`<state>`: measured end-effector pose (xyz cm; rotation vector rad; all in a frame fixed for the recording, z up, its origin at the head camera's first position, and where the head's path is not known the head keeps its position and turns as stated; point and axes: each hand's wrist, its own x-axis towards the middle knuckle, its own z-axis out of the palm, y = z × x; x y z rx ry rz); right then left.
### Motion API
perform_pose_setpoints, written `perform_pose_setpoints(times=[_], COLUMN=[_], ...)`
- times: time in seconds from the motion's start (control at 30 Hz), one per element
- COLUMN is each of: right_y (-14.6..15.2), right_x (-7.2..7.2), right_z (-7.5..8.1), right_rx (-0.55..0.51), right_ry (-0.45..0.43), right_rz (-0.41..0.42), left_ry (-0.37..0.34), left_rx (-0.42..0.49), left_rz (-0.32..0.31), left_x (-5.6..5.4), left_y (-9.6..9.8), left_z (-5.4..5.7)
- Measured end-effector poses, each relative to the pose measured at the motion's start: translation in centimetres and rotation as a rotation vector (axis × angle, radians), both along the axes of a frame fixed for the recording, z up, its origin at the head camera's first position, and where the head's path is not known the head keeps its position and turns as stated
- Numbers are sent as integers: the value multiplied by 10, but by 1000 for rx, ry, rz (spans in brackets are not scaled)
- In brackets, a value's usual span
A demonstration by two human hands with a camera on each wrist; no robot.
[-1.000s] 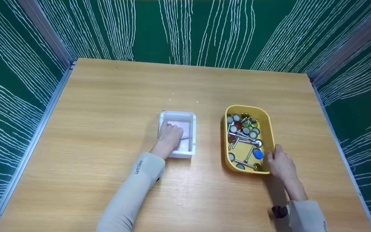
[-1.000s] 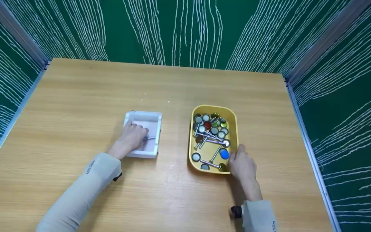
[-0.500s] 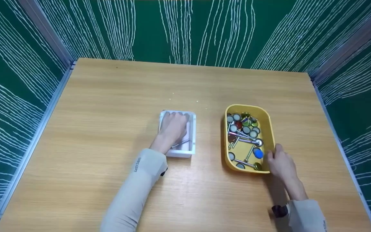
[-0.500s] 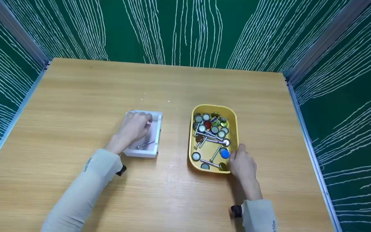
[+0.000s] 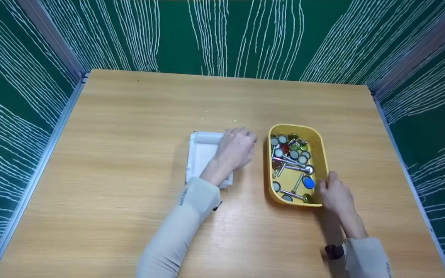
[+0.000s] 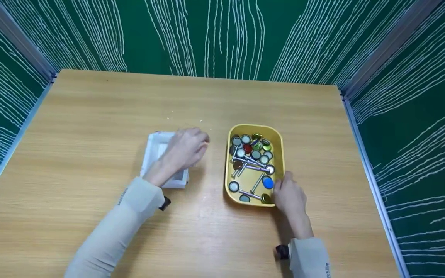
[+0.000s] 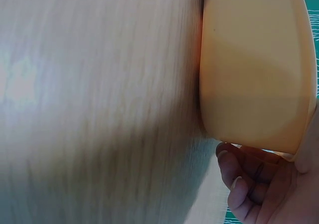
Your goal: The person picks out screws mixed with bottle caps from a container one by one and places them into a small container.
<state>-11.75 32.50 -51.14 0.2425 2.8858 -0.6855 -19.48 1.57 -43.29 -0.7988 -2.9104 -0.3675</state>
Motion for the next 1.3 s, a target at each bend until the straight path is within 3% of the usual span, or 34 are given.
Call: perform_pose_setpoints(times=[0.2,0.43,0.6,0.73,0.93,1.3], right_y=[1,1,0,0,1,2], right_x=[0,2,1,0,0,1], right_z=[-1,0,0,0,1,0], right_rx=[-7,11,2,0,-2,1], right_ry=[4,10,6,-7,-11,-7], right_rz=[-5,-9,-11,-8,-11,-1], left_ry=[-53,-66,-116,-111,-93,-214], left_rx=[-58,-78,-122,-182,-280,-316], left_rz=[-123,-195,-206,-208,-222,-238], left_x=[10,23,28,32,36,34], left_y=[29,64,86,96,107,114], left_z=[-9,-25,-40,-48,-54,-61])
